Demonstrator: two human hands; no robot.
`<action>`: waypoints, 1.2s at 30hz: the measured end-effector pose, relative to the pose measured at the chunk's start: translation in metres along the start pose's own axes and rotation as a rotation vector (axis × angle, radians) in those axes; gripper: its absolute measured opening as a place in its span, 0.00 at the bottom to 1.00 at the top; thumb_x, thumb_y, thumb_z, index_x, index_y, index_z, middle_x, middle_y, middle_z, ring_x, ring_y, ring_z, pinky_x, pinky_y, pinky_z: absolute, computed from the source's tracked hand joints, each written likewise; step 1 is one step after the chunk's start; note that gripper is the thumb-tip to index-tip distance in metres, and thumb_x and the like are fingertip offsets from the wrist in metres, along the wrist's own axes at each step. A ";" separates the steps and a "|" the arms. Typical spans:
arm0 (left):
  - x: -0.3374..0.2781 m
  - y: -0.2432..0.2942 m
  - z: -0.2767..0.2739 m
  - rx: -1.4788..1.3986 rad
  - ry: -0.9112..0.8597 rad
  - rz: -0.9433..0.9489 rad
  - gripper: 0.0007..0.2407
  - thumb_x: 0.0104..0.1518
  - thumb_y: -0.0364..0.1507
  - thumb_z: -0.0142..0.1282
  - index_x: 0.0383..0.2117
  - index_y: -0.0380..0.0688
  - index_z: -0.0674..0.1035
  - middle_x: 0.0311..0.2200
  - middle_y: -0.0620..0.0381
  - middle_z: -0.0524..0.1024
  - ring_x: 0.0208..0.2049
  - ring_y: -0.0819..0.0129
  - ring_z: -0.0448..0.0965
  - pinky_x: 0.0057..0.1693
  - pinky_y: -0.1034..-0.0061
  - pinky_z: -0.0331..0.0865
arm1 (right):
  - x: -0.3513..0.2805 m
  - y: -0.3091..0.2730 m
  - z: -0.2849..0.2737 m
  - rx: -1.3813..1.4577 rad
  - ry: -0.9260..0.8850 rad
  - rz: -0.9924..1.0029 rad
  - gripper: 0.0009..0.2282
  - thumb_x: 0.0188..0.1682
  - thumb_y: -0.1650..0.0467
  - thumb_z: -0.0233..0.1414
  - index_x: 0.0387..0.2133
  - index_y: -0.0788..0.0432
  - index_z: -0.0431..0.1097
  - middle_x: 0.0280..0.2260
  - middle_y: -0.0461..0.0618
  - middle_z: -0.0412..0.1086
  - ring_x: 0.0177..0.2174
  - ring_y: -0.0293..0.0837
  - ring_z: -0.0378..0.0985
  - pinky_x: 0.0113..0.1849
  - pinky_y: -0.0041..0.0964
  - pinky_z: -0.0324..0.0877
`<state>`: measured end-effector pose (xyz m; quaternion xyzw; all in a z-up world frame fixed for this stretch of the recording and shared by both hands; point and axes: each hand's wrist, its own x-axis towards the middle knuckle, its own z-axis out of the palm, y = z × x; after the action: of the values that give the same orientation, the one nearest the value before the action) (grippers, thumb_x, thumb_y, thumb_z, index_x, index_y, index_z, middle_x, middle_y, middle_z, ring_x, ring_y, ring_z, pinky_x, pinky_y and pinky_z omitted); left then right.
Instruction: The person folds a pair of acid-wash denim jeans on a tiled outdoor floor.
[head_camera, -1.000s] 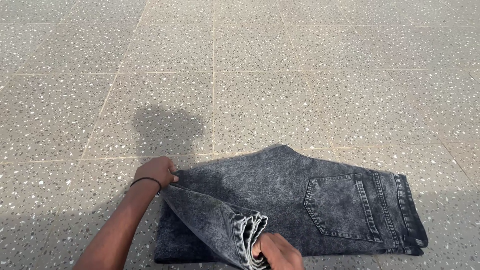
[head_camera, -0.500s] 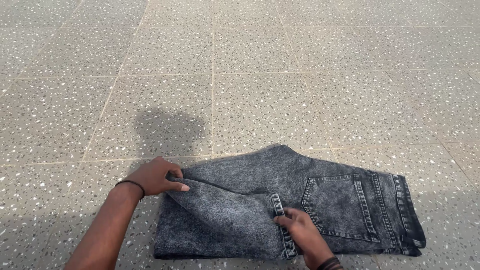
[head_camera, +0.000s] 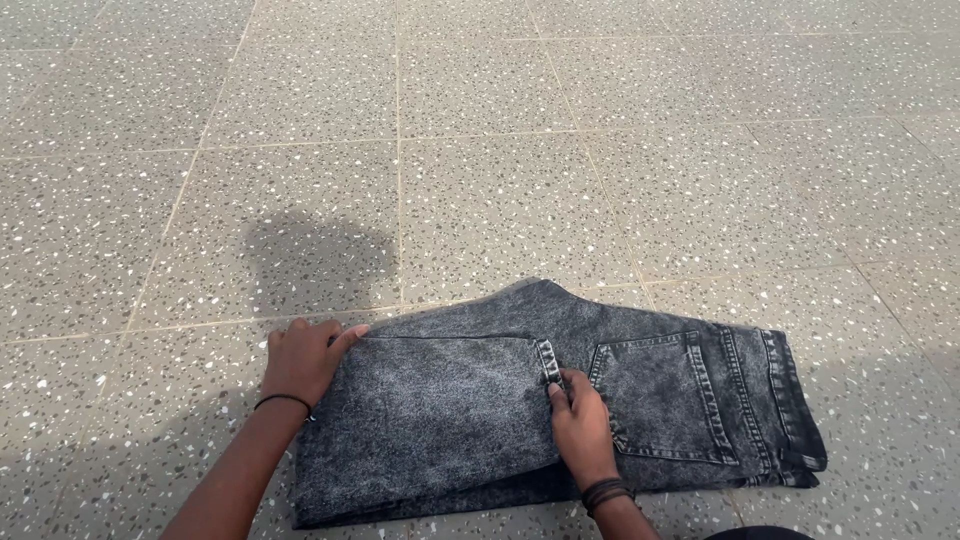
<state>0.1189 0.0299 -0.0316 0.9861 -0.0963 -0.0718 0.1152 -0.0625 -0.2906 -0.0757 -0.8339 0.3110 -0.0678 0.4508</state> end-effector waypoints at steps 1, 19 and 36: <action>-0.002 0.004 0.000 0.001 -0.004 0.002 0.24 0.62 0.55 0.45 0.28 0.49 0.83 0.27 0.54 0.79 0.46 0.59 0.75 0.61 0.58 0.61 | -0.001 0.001 0.001 -0.001 0.001 0.004 0.13 0.52 0.69 0.53 0.47 0.63 0.71 0.29 0.61 0.78 0.31 0.54 0.82 0.37 0.46 0.73; -0.063 0.087 0.041 0.196 0.186 0.176 0.42 0.54 0.61 0.38 0.70 0.42 0.55 0.72 0.38 0.44 0.73 0.38 0.33 0.66 0.34 0.27 | -0.026 -0.034 -0.009 -0.455 0.105 -0.211 0.17 0.53 0.63 0.49 0.53 0.58 0.64 0.32 0.63 0.76 0.35 0.65 0.79 0.37 0.60 0.72; 0.014 0.015 0.077 0.260 0.427 0.069 0.29 0.65 0.52 0.33 0.64 0.45 0.68 0.68 0.41 0.59 0.71 0.45 0.53 0.65 0.33 0.47 | -0.027 -0.024 -0.001 -0.489 0.116 -0.309 0.16 0.54 0.64 0.48 0.51 0.60 0.64 0.32 0.60 0.76 0.31 0.60 0.81 0.32 0.55 0.74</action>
<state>0.1170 -0.0033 -0.1039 0.9816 -0.1117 0.1549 0.0073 -0.0733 -0.2656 -0.0518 -0.9500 0.2128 -0.1062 0.2025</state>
